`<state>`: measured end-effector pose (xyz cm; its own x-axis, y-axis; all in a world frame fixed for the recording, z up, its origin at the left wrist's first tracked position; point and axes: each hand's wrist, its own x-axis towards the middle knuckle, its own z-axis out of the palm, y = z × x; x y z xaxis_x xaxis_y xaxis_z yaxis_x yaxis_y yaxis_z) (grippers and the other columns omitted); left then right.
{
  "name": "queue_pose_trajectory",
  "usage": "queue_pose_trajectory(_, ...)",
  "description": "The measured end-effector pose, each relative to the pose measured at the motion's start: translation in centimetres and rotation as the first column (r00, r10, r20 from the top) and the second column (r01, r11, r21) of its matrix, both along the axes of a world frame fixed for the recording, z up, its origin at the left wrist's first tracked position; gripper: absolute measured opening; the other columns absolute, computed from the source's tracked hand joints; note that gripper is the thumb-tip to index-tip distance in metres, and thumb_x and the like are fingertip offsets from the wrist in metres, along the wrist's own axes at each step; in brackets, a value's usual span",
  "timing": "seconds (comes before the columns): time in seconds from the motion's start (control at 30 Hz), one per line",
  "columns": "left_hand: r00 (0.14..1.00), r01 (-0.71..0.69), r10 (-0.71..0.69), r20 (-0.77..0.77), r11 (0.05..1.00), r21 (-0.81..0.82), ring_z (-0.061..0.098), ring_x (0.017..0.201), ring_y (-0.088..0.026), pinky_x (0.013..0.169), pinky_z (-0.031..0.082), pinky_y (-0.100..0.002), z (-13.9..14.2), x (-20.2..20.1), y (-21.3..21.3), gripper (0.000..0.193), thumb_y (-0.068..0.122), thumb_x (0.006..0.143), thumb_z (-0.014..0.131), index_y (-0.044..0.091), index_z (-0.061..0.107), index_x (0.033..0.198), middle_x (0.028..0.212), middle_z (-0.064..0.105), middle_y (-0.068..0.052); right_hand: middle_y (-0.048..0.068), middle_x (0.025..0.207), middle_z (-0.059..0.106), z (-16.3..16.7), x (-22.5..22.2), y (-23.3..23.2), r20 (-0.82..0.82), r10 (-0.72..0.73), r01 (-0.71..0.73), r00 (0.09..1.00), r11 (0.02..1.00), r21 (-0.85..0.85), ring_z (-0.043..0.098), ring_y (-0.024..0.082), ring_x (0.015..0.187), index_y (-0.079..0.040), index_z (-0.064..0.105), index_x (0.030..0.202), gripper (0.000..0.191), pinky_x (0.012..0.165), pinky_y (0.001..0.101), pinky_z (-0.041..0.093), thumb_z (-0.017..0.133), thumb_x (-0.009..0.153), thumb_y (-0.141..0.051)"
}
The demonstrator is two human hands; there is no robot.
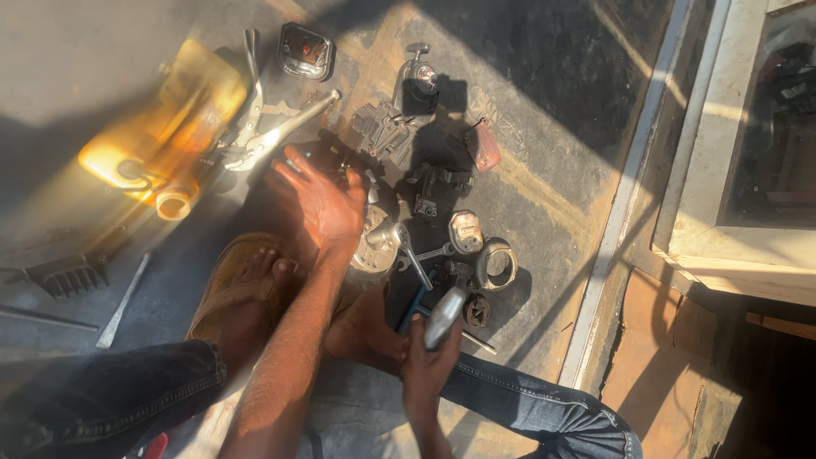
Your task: The person sits on the floor and uses a socket wrench to tighten bolts on a small engine. They adjust the engine position and continue tightening the bolts with both hands.
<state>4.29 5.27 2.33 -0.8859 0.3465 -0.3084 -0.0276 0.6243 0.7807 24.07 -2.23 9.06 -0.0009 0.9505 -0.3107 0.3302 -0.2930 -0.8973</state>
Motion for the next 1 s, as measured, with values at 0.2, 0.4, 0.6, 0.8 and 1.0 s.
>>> queue_pose_trajectory(0.2, 0.999, 0.002, -0.001, 0.034, 1.0, -0.025, 0.053, 0.131, -0.051, 0.104, 0.051, -0.052, 0.6, 0.2, 0.1, 0.104, 0.034, 0.089, 0.072, -0.004, 0.006, 0.16, 0.162, 0.011, -0.041, 0.007, 0.095, 0.064, -2.2, -4.7, -2.3, 0.199, -0.028, -0.02, 0.98, 0.971, 0.238, 0.061, 0.011, 0.082, 0.0, 0.052, 0.131, 0.039, 0.069, 0.0271, 0.052, 0.067, 0.098, -0.014)
queue_pose_trajectory(0.4, 0.998, 0.006, 0.001, 0.067, 0.996, -0.094, 0.052, 0.131, -0.051, 0.103, 0.05, -0.052, 1.2, 0.2, 0.4, 0.107, 0.034, 0.088, 0.074, 0.0, 0.005, 0.161, 0.161, 0.01, -0.041, 0.016, 0.098, 0.06, -1.7, -6.0, -0.7, -0.219, -0.135, 0.202, 0.966, 0.924, 0.324, 0.058, 0.024, 0.079, 0.006, 0.046, 0.122, 0.034, 0.068, 0.0414, 0.05, 0.069, 0.102, -0.009)
queue_pose_trajectory(0.6, 0.99, -0.004, 0.01, 0.143, 0.999, -0.045, 0.051, 0.132, -0.051, 0.105, 0.052, -0.047, 2.1, -0.2, 0.1, 0.108, 0.031, 0.085, 0.072, 0.003, 0.001, 0.161, 0.165, 0.002, -0.038, 0.021, 0.122, 0.068, -2.1, -6.7, 0.9, 0.203, 0.08, -0.141, 0.976, 0.942, 0.305, 0.068, 0.027, 0.108, 0.006, 0.048, 0.136, 0.048, 0.092, 0.0393, 0.052, 0.063, 0.092, -0.004)
queue_pose_trajectory(0.8, 0.999, 0.036, -0.036, 0.002, 0.993, -0.113, 0.015, 0.149, -0.059, 0.115, 0.032, -0.055, 1.9, -0.7, 0.5, 0.113, 0.03, 0.085, 0.079, 0.0, -0.003, 0.157, 0.16, 0.0, -0.04, 0.013, 0.112, 0.066, -3.4, -4.4, -1.7, 0.036, 0.073, -0.077, 0.997, 0.988, 0.133, 0.065, 0.021, 0.099, 0.002, 0.048, 0.13, 0.036, 0.085, 0.0355, 0.053, 0.06, 0.097, -0.008)
queue_pose_trajectory(1.0, 0.998, 0.027, -0.023, -0.063, 0.998, 0.053, 0.026, 0.15, -0.054, 0.12, 0.032, -0.056, 1.3, 0.0, 0.2, 0.109, 0.03, 0.093, 0.075, 0.0, -0.004, 0.161, 0.162, 0.0, -0.043, 0.01, 0.087, 0.061, -3.5, -3.6, -3.1, -0.003, -0.029, 0.029, 1.0, 0.996, -0.079, 0.059, 0.014, 0.069, 0.0, 0.051, 0.131, 0.037, 0.058, 0.0298, 0.048, 0.062, 0.096, -0.006)
